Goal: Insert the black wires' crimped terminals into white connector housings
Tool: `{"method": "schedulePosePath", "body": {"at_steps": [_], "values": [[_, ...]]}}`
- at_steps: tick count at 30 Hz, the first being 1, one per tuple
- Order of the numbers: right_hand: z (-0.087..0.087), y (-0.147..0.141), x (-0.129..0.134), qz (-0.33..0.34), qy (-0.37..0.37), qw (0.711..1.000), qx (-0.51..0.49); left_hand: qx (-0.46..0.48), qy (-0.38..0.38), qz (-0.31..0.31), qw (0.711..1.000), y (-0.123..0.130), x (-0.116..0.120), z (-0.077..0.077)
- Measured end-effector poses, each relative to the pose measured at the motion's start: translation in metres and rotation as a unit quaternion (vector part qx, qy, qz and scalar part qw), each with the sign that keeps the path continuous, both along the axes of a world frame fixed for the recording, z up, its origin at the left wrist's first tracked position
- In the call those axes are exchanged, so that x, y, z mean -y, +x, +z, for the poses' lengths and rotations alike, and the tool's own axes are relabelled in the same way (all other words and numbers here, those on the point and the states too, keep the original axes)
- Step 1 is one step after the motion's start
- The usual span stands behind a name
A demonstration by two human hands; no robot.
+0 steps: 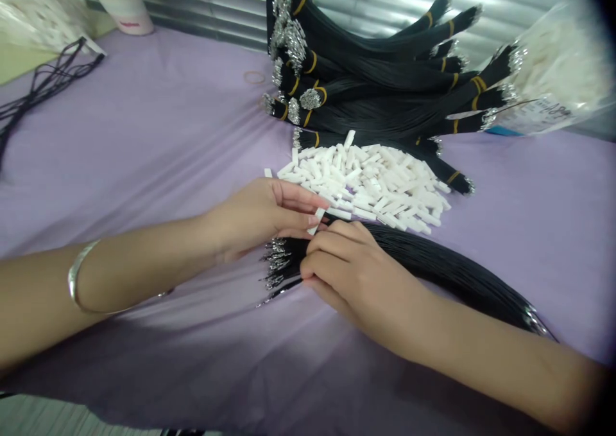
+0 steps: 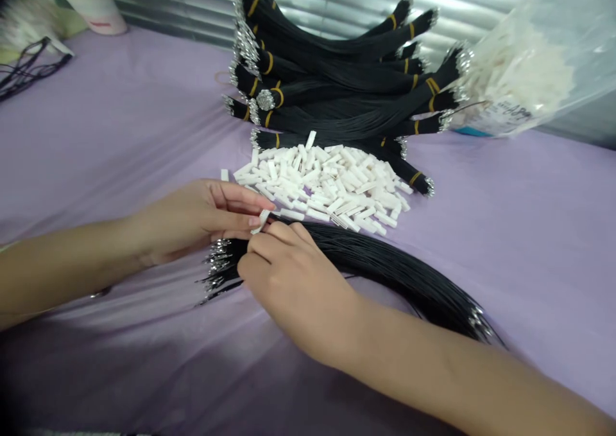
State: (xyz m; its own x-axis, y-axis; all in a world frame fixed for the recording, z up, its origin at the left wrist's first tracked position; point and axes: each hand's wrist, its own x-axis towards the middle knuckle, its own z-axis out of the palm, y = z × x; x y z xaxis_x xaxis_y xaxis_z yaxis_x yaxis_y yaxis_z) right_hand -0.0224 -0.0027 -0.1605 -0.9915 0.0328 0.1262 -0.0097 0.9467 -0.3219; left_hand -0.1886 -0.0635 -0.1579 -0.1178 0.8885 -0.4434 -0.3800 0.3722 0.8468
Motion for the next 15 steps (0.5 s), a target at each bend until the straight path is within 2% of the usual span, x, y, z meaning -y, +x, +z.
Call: {"method": "schedulePosePath", "body": {"at_steps": [3, 6, 11, 15], "values": [[0.005, 0.0, 0.002, -0.028, -0.039, 0.999, 0.018, -0.015, -0.013, 0.008, 1.0, 0.001, 0.0, 0.0], [0.013, 0.001, 0.0, -0.056, -0.11, 0.992, 0.013, -0.018, -0.02, 0.001, 1.0, 0.001, 0.0, 0.002], [0.026, 0.006, -0.013, -0.163, -0.27, 0.949, -0.022, -0.02, -0.033, -0.003, 0.999, -0.001, 0.002, 0.003], [0.028, 0.01, -0.024, -0.245, -0.286, 0.926, 0.013, -0.015, -0.037, 0.006, 0.999, -0.002, 0.003, 0.002]]}}
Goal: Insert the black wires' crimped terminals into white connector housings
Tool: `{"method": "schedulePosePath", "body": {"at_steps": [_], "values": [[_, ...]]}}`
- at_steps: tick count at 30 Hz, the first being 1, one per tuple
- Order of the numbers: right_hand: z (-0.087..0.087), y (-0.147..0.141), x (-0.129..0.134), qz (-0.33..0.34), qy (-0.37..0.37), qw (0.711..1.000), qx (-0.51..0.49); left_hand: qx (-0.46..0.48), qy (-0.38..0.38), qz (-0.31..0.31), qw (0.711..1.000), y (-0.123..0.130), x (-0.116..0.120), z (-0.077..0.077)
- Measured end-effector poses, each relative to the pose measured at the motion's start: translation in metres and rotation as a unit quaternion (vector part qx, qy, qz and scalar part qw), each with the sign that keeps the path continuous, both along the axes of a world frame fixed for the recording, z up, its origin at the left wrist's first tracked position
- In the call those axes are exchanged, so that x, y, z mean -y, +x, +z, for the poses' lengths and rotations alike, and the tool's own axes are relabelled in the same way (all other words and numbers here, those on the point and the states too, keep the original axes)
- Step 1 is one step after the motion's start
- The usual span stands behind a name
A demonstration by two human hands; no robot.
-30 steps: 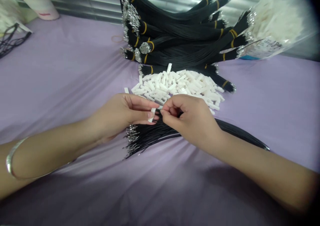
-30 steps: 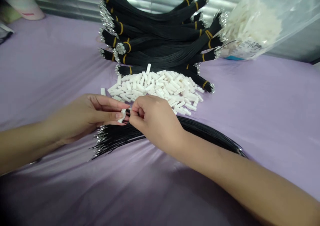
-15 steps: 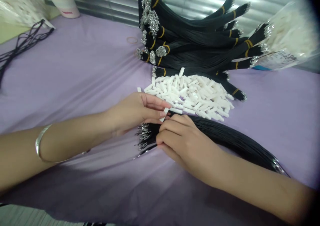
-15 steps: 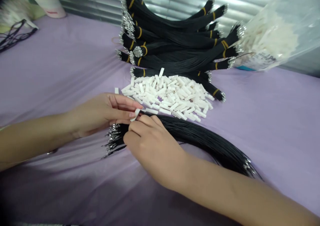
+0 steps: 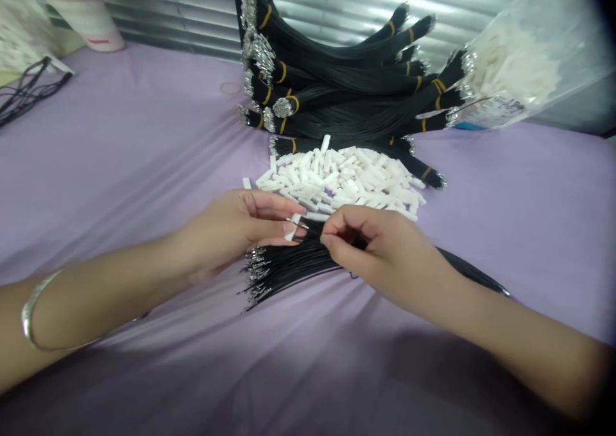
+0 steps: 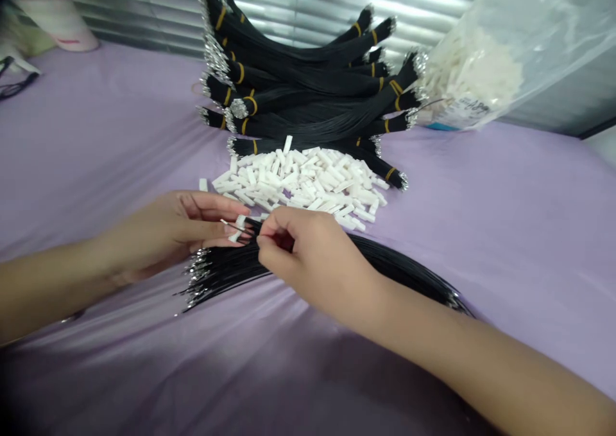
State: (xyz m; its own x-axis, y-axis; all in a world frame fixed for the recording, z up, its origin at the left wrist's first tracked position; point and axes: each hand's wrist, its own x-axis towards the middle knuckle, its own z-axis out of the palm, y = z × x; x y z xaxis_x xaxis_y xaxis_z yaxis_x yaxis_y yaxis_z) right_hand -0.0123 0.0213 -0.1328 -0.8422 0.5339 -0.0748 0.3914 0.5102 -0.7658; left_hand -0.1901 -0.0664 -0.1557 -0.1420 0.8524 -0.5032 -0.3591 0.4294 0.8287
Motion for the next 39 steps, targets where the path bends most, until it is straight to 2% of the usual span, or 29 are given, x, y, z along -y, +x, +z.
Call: {"method": "schedulePosePath", "body": {"at_steps": [5, 10, 24, 39], "values": [[0.0, 0.002, -0.006, -0.009, 0.004, 1.0, 0.026, 0.021, -0.002, 0.023, 1.0, 0.001, -0.001, 0.0], [0.0, 0.004, -0.006, 0.011, -0.002, 0.999, 0.038, 0.019, 0.001, 0.023, 1.0, 0.001, 0.0, 0.0], [-0.001, 0.001, -0.007, 0.015, 0.01, 0.998, 0.067, 0.003, 0.011, 0.015, 1.0, -0.001, 0.0, -0.003], [-0.011, -0.005, 0.001, -0.022, 0.045, 0.999, 0.013, -0.009, 0.016, 0.023, 1.0, 0.003, 0.0, -0.002]]}}
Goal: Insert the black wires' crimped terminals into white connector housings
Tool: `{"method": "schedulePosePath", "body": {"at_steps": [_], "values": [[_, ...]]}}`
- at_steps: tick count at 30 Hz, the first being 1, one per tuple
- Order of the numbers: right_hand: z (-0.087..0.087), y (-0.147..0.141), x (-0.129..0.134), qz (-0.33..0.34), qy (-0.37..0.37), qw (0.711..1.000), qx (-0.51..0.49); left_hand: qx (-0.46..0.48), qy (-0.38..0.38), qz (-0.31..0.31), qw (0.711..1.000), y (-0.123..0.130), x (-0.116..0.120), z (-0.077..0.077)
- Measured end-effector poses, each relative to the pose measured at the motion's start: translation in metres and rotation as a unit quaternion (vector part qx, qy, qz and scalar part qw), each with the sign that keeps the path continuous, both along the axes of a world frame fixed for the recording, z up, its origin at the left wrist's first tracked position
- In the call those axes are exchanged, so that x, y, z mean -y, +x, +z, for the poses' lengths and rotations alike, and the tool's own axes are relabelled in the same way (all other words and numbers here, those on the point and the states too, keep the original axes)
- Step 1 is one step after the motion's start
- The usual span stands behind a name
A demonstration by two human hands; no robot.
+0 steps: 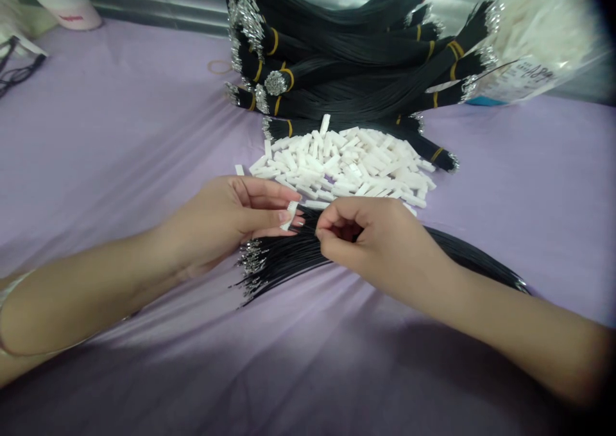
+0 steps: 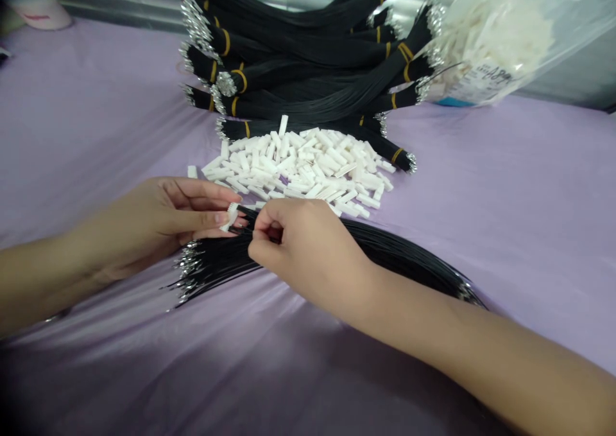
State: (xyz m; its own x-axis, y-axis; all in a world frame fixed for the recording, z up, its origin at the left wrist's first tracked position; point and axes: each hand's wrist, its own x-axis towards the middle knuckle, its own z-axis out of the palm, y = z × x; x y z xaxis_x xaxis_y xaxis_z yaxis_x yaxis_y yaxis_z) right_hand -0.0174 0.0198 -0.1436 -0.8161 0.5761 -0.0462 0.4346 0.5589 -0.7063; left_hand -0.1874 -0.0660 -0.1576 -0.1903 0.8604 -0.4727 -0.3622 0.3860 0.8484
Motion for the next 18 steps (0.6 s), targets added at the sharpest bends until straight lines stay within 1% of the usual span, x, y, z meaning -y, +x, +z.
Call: {"method": "schedulePosePath", "body": {"at_steps": [6, 13, 15, 18], "values": [[-0.003, -0.001, 0.0, 0.007, 0.012, 1.0, -0.022, 0.014, 0.002, 0.0, 1.0, 0.0, -0.001, 0.001], [-0.017, -0.004, 0.002, 0.008, 0.083, 0.991, -0.106, 0.012, 0.0, 0.024, 1.0, 0.004, 0.0, 0.003], [-0.014, -0.003, 0.001, 0.015, 0.093, 0.988, -0.12, 0.013, -0.004, 0.026, 1.0, 0.005, 0.0, 0.003], [0.0, 0.001, 0.0, 0.027, 0.142, 0.98, -0.14, 0.008, -0.007, 0.024, 1.0, 0.004, 0.0, 0.003]]}}
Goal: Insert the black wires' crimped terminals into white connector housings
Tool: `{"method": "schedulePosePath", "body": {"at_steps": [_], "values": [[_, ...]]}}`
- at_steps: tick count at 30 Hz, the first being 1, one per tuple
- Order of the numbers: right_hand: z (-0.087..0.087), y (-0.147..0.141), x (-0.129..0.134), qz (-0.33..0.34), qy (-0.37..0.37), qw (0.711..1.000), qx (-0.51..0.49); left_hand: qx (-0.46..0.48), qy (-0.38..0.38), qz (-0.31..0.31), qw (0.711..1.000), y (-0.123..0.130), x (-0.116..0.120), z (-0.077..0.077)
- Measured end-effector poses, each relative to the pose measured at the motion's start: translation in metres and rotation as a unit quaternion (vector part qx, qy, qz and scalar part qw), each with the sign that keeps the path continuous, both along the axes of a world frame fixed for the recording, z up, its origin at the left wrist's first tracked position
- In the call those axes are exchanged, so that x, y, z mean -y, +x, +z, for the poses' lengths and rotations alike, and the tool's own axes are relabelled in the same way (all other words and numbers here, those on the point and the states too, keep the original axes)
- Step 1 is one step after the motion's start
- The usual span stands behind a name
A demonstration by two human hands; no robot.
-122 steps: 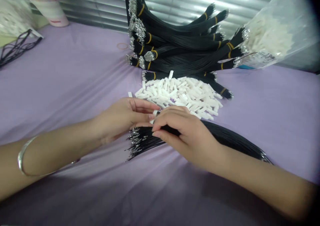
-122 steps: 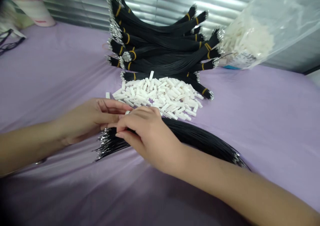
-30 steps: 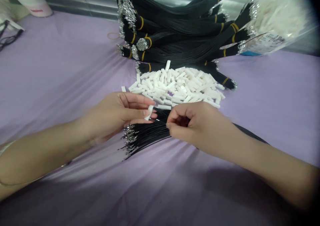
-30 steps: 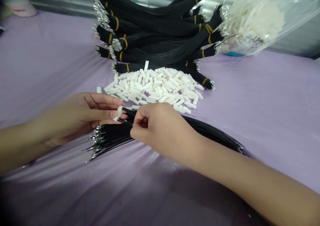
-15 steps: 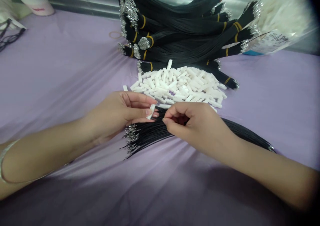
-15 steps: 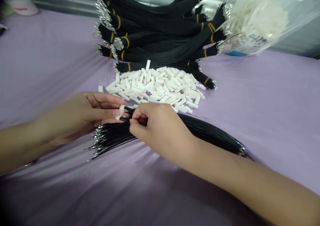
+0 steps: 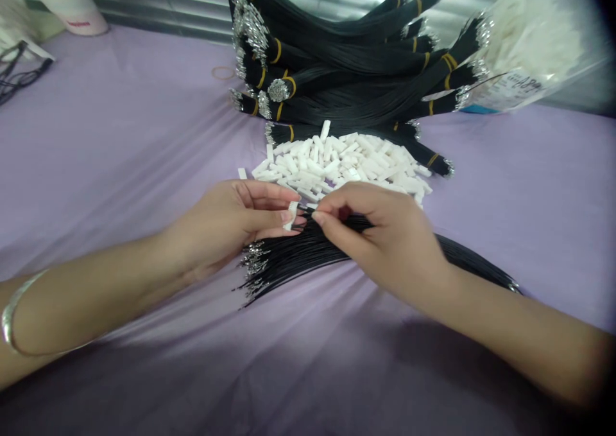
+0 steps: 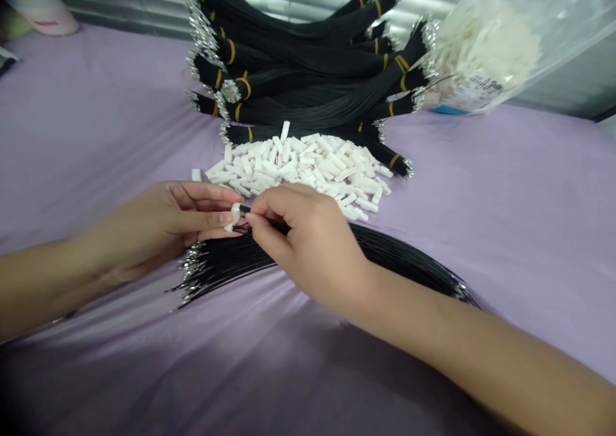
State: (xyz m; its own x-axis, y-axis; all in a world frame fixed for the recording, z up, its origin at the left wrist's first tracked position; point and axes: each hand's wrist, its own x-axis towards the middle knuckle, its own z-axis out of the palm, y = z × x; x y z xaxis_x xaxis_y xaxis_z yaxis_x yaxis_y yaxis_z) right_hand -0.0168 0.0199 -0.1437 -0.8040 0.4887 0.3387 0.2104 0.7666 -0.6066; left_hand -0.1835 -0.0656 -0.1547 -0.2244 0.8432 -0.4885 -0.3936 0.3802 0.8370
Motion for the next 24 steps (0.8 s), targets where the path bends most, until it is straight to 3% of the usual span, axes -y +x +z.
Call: {"method": "schedulePosePath", "body": {"at_steps": [4, 8, 15, 24], "values": [[0.013, 0.003, 0.003, 0.018, 0.041, 0.998, 0.034, 0.007, 0.002, -0.005, 1.0, -0.001, 0.0, -0.001], [0.004, -0.002, 0.006, 0.027, -0.013, 0.994, 0.102, -0.003, 0.012, -0.016, 1.0, -0.002, 0.001, -0.002], [-0.003, -0.01, 0.005, 0.012, -0.078, 0.991, 0.112, -0.013, 0.016, -0.035, 0.999, -0.003, 0.001, -0.003], [-0.012, -0.015, 0.006, 0.024, -0.015, 0.995, 0.101, -0.027, 0.031, -0.028, 0.999, -0.001, 0.001, -0.004]]}}
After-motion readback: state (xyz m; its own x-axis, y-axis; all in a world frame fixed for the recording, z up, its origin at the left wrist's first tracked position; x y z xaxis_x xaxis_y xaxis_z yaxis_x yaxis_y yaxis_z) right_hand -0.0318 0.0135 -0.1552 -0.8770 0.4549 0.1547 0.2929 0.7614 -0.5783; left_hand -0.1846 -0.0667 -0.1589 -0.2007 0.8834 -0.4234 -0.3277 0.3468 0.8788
